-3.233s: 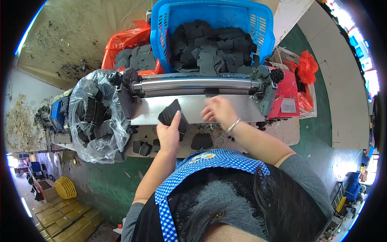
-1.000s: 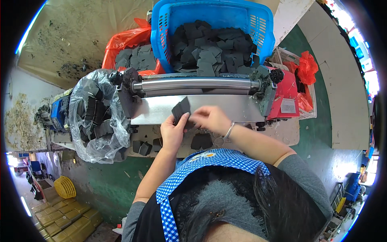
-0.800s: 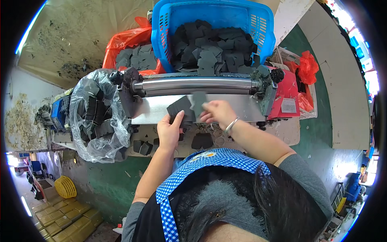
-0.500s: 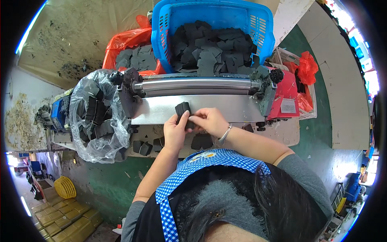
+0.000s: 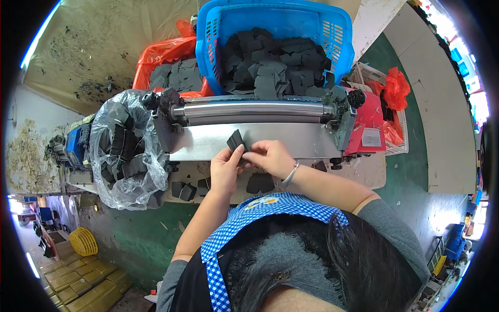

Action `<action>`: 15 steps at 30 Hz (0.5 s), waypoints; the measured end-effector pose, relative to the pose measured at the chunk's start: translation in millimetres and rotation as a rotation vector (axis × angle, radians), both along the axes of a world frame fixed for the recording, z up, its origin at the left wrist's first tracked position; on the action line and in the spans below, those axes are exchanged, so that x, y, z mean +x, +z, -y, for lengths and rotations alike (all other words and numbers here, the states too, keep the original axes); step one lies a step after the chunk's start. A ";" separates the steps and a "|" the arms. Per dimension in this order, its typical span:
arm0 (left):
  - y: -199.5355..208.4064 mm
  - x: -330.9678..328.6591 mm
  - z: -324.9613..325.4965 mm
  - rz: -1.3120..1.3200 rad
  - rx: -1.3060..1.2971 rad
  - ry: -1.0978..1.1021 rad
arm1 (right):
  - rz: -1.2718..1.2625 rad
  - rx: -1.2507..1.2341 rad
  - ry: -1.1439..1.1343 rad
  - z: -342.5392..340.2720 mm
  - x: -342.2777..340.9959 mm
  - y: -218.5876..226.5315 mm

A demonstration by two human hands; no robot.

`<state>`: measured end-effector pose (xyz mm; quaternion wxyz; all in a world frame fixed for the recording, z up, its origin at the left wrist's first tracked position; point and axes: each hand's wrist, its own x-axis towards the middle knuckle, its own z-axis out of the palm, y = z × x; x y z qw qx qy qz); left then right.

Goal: The recorder is feeding pre-cut shoe components through a roller machine, likely for skiving or applying adhesive.

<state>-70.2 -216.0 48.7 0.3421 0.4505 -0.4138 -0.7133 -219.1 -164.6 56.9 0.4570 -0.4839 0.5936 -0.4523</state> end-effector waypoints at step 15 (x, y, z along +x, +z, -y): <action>15.5 -2.2 1.4 0.095 0.002 -0.013 | 0.359 0.341 -0.178 5.7 -20.7 -0.5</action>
